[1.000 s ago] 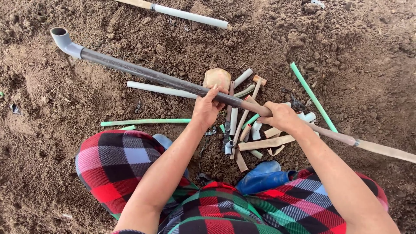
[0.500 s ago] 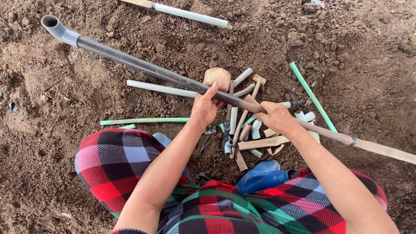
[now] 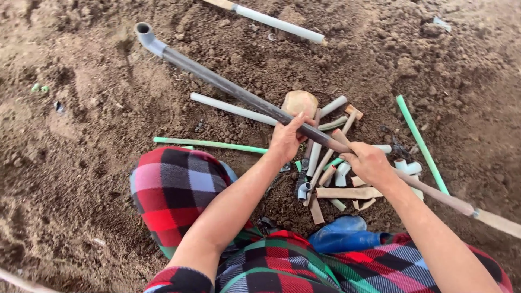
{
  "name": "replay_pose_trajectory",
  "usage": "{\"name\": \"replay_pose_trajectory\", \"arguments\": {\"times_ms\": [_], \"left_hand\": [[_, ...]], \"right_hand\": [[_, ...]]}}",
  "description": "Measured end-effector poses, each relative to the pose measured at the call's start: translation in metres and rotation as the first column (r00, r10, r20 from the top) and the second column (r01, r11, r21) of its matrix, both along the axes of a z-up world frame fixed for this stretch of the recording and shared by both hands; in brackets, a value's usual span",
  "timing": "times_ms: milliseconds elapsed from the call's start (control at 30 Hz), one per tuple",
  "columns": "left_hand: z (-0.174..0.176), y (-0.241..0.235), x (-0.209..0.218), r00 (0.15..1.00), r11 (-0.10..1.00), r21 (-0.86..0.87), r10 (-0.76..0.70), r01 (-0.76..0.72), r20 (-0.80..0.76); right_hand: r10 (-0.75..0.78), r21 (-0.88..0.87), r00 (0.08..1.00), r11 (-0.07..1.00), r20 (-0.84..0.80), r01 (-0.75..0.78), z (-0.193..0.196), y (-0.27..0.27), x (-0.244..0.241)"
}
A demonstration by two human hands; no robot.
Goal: The person sits on the ground and assembles a long black pipe with a curved elbow joint. They then pick up a smaller white pipe and attempt to fit a small fitting onto it.
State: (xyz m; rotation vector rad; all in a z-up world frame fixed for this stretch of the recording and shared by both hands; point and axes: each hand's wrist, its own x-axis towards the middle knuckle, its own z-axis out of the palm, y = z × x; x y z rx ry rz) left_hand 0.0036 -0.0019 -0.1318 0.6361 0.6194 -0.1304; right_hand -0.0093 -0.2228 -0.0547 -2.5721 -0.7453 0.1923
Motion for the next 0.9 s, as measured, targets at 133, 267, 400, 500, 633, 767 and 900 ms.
{"name": "replay_pose_trajectory", "arguments": {"times_ms": [133,267,400,500,633,767,900], "left_hand": [[0.000,-0.002,-0.001,0.999,0.998,0.066,-0.001,0.004,-0.047],[-0.048,-0.003,0.004,0.995,0.998,0.055,0.012,-0.007,-0.096],[-0.050,0.018,0.002,0.989,0.995,0.090,0.046,-0.033,-0.140],[-0.061,0.036,-0.002,0.992,0.991,-0.044,0.126,-0.127,-0.033],[-0.084,0.047,0.017,0.974,0.977,-0.051,0.201,-0.207,-0.107],[-0.103,0.088,0.076,0.899,0.942,0.121,0.335,-0.313,-0.283],[0.038,0.136,0.074,0.803,0.789,0.237,0.594,-0.567,-0.057]], "right_hand": [[-0.054,-0.123,0.980,0.992,-0.189,0.031,0.006,0.001,0.004],[-0.250,-0.536,0.845,0.842,-0.473,-0.051,-0.031,-0.030,0.021],[-0.277,-0.637,0.839,0.764,-0.468,-0.104,-0.149,-0.141,0.038],[-0.326,-0.688,0.820,0.718,-0.470,-0.109,-0.170,-0.183,0.036],[-0.387,-0.765,0.855,0.644,-0.344,-0.017,-0.135,-0.153,0.037],[-0.366,-0.645,0.858,0.763,-0.360,0.055,-0.068,-0.050,0.041],[-0.211,-0.446,0.929,0.893,-0.305,0.057,-0.048,0.063,0.083]]}}
